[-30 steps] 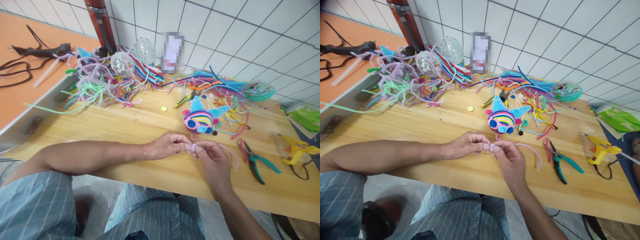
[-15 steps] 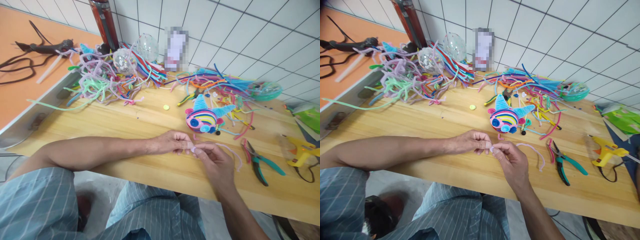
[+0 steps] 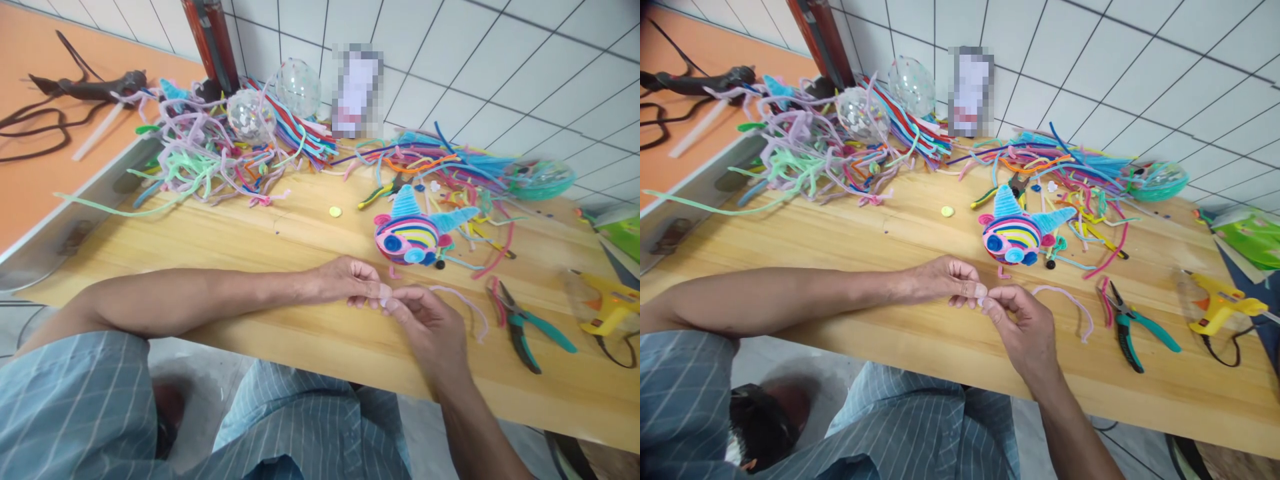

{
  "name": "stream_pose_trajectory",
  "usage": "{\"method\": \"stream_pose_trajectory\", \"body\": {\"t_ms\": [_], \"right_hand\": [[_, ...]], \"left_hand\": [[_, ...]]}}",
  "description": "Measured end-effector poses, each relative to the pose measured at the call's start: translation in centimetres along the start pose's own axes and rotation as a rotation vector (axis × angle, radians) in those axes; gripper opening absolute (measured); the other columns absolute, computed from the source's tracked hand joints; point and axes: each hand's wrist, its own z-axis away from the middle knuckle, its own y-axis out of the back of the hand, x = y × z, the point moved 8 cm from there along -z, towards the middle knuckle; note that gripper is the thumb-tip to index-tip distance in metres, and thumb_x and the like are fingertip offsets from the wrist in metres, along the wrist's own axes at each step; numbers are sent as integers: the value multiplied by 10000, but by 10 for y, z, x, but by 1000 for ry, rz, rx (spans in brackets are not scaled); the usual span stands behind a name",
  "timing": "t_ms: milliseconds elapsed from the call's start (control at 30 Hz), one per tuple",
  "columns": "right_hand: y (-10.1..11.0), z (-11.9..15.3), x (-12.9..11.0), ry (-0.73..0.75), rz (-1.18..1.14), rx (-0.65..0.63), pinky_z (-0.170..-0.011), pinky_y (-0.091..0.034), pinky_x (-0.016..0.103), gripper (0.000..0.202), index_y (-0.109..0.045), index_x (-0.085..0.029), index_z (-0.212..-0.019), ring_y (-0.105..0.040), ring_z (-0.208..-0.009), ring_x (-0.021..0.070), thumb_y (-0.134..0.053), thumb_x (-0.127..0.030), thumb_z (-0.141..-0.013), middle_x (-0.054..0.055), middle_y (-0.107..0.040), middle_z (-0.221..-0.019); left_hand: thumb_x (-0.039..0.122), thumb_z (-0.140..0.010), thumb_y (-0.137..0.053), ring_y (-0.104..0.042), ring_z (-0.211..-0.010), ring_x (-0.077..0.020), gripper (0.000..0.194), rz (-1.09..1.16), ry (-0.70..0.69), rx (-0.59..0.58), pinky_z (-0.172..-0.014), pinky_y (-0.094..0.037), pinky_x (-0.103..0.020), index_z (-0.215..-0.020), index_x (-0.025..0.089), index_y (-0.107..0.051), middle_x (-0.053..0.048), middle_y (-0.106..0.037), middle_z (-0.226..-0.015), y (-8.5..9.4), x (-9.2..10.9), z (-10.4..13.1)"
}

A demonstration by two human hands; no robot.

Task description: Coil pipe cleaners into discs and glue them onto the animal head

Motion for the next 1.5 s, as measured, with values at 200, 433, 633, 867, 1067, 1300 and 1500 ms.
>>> {"method": "stream_pose_trajectory", "body": {"t_ms": [200, 433, 633, 867, 1067, 1300, 1500], "right_hand": [[2, -2, 3, -41, -44, 25, -663, -601, 301, 145, -765, -234, -909, -732, -674, 176, -777, -377, -892, 16, -781, -742], [4, -3, 4, -60, -116, 19, -724, -637, 334, 144, -785, -257, -997, -774, -760, 194, -787, -343, -881, 29, -830, -876], [1, -2, 3, 8, -103, 14, -722, -612, 317, 93, -810, -271, -980, -744, -721, 168, -758, -297, -908, 2, -803, -829], [0, -2, -2, 33, -123, -41, -695, -580, 293, 114, -818, -284, -996, -703, -696, 150, -719, -282, -939, -17, -759, -776], [-3, -1, 5, -47, -138, -47, -670, -580, 285, 96, -809, -269, -968, -690, -665, 143, -733, -316, -931, -18, -758, -769], [-1, -3, 6, 2, -152, -38, -624, -559, 257, 79, -791, -257, -923, -673, -625, 130, -727, -303, -931, -26, -730, -710], [-2, 0, 5, 86, -162, 30, -676, -590, 287, 84, -748, -261, -1027, -714, -700, 146, -730, -305, -958, -9, -762, -815]], "left_hand": [[453, -848, -818, -527, -659, -74, 310, -147, -92, 67, -614, -423, -200, -904, 150, -785, 8, -690, -754, -1, 8, 8], [385, -882, -768, -521, -630, -69, 246, -97, -67, 101, -616, -438, -203, -858, 142, -741, 13, -673, -744, -1, 11, 8], [300, -893, -744, -508, -620, -62, 162, -111, -54, 75, -617, -441, -195, -869, 140, -752, 21, -677, -733, -4, 12, 8], [322, -919, -738, -570, -656, -64, 185, -101, -78, -13, -653, -471, -199, -883, 143, -774, -16, -769, -856, -10, 10, 8], [414, -924, -753, -688, -732, -90, 263, -99, -51, -21, -683, -502, -205, -956, 155, -781, -41, -814, -944, -8, 0, 6], [446, -883, -801, -706, -749, -97, 303, -86, -29, -8, -688, -512, -207, -975, 157, -796, -51, -822, -966, -6, -5, 5], [425, -869, -817, -697, -723, -92, 306, -10, -63, 38, -666, -504, -206, -978, 141, -779, -49, -813, -926, -5, 2, 6]]}}
